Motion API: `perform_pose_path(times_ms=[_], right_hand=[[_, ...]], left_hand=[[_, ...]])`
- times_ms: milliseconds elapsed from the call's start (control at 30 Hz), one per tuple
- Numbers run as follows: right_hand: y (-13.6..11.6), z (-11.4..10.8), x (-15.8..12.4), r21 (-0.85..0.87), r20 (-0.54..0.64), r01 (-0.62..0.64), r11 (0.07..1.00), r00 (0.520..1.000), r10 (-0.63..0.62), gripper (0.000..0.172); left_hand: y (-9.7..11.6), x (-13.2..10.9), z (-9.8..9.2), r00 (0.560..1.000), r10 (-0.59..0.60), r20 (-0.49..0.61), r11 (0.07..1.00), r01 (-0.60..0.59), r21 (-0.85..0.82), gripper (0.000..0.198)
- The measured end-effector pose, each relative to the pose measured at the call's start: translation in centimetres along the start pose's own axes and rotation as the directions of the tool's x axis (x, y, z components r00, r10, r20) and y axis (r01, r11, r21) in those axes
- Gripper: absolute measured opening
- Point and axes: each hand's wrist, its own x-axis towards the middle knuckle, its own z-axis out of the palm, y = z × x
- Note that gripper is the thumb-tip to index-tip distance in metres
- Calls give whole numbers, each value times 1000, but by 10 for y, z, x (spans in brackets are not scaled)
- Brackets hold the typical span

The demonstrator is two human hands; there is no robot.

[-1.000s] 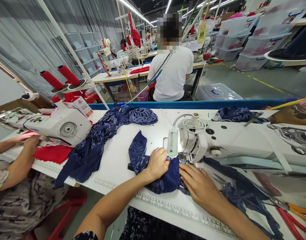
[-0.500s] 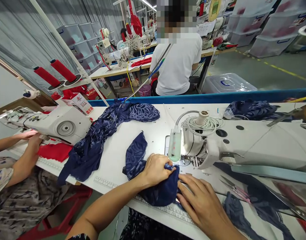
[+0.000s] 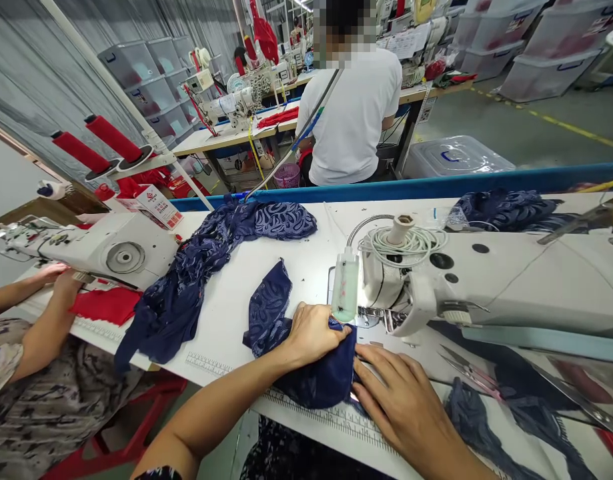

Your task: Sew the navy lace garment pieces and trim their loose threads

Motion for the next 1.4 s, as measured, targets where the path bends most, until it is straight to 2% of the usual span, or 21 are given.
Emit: perform_pose_path(times_ms=[133,300,500,567,600,633,700,733,767,800,900,1067,1167,1400], right_hand=[[-1,-4,0,1,10,-1,1000,1000,1,24],[10,-15,9,-22,68,57,998,996,-55,33],[29,-7,21,-255,99,37,966,995,-12,37],[29,-4,21,-294,91,31,955,996,-4,36],[28,-3,20,-306,86,26,952,996,1,35],[27,-3,20,-318,81,21,948,997,5,34],[25,-3,21,-340,64,18,940,998,4,33],[25,-3,21,-353,59,18,936,998,3,33],[26,-4,22,-367,57,18,930,998,3,33],[27,-4,22,-383,55,21,924,998,1,32],[34,-6,22,-408,59,25,912,998,-1,29],[43,-15,17,-370,-31,34,928,998,-49,27],[43,-20,15,-332,-81,28,943,995,-59,30],[37,-22,22,-244,-170,-16,970,985,-27,25]], left_hand=[[3,0,-1,1000,-17,6,1000,17,7,15],[2,2,0,1000,-14,21,1000,13,20,16],[1,0,0,999,41,15,997,-42,68,17],[-1,-11,1,992,124,-26,986,-120,119,16],[-2,-18,2,975,215,-52,964,-204,172,18],[-5,-25,4,939,335,-76,920,-308,244,22],[-12,-38,8,822,565,-77,779,-500,377,29],[-16,-42,10,772,632,-64,720,-556,415,31],[-20,-45,12,747,663,-54,691,-583,427,34],[-23,-45,13,740,671,-51,684,-591,428,36],[-27,-38,15,742,668,-53,689,-591,419,37],[-22,-22,17,737,674,-61,685,-591,426,34],[-19,-19,18,745,664,-66,696,-584,417,33],[-18,-15,21,774,630,-65,724,-556,408,33]])
